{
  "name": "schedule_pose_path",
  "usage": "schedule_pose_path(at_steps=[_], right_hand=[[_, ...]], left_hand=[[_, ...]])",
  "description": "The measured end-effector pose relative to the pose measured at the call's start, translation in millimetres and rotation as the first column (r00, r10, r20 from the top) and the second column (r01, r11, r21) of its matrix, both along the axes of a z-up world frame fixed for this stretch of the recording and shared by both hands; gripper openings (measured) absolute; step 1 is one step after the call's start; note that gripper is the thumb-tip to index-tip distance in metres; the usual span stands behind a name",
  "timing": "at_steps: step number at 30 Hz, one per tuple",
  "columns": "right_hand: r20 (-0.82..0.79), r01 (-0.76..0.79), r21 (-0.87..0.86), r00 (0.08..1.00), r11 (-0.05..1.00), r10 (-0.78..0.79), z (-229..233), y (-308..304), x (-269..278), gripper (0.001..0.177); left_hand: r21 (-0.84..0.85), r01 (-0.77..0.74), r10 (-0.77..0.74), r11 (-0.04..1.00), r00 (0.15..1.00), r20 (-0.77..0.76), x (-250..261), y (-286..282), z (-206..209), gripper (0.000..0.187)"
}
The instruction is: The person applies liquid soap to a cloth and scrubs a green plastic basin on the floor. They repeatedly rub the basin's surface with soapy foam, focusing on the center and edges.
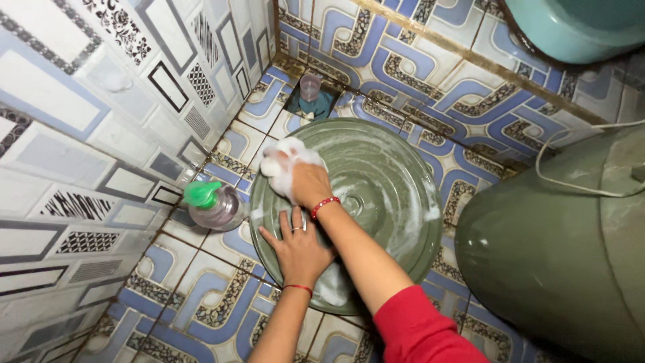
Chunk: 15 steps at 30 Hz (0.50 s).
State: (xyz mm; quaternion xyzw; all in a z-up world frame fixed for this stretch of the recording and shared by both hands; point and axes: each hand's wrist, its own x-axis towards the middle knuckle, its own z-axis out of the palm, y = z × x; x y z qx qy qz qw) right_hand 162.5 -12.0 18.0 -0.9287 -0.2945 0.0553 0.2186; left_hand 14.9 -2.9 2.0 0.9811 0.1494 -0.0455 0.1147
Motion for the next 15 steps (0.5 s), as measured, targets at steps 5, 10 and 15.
schedule_pose_path(at_steps=[5, 10, 15], right_hand=[[-0.006, 0.18, -0.09, 0.983, 0.98, -0.181, -15.3, -8.6, 34.0, 0.054], [0.412, 0.185, -0.096, 0.902, 0.978, -0.13, 4.2, -54.8, 55.7, 0.022], [0.226, 0.378, -0.013, 0.903, 0.926, -0.365, 17.3, -81.0, 61.2, 0.044]], left_hand=[[-0.007, -0.043, 0.043, 0.999, 0.988, 0.146, 0.7, -1.7, 2.3, 0.11], [-0.047, -0.074, 0.083, 0.996, 0.971, 0.225, -0.2, -5.0, 1.9, 0.12], [-0.035, -0.08, 0.085, 0.996, 0.977, 0.197, -0.2, -5.3, 1.3, 0.12]])
